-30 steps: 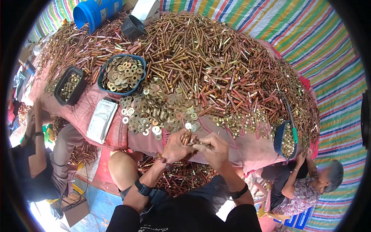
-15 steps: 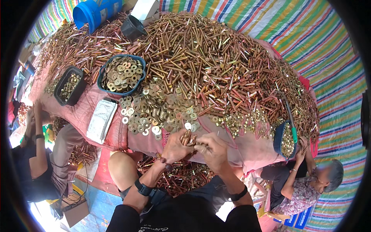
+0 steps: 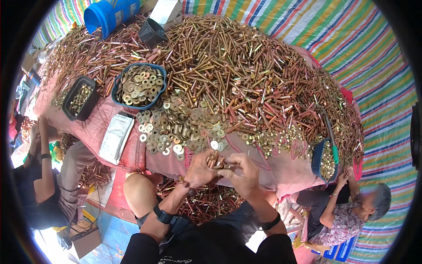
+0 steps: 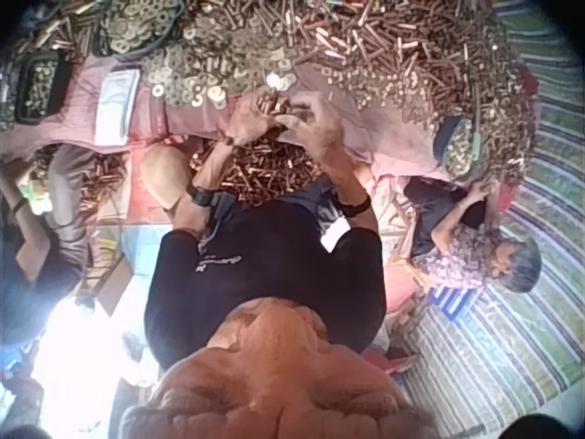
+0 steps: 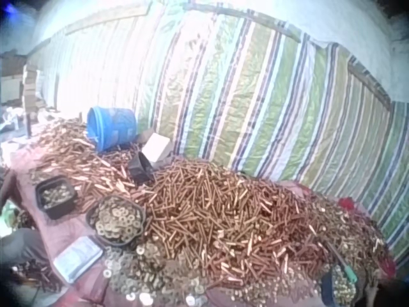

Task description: The person picks up metal tubes and washers from a large pile, placing the washers onto the tubes and then putting the assembled pieces into a container.

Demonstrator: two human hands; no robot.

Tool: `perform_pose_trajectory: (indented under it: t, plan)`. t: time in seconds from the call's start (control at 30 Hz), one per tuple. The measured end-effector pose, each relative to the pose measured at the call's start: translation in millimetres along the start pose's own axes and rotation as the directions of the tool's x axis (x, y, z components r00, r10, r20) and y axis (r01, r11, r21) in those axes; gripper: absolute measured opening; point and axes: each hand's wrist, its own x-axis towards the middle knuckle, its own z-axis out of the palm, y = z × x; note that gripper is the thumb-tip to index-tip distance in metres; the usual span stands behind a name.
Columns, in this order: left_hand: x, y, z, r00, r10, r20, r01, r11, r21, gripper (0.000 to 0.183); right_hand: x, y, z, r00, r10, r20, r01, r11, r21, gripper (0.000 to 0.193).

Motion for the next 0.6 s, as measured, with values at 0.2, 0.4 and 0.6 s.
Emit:
perform_pose_trajectory:
  t: [0.2,0.4,0.6]
  plan:
    - [-3,2,2,0.987,-0.128,0.1,0.153,0.94,-0.306,0.03,-6,26,0,0.986,-0.141,-0.087,0.132,0.986,-0.104,0.021]
    - [-7,5,0,0.998,-0.064,-0.002,0.06,0.944,-0.323,0.027,-15,65,-16,0.883,0.434,-0.181,-0.287,0.803,0.522,0.018]
    - [-7,-5,-7,0.996,-0.062,-0.062,0.026,0.883,-0.469,0.031,-29,66,-36,0.874,0.485,-0.043,-0.384,0.742,0.55,0.018]
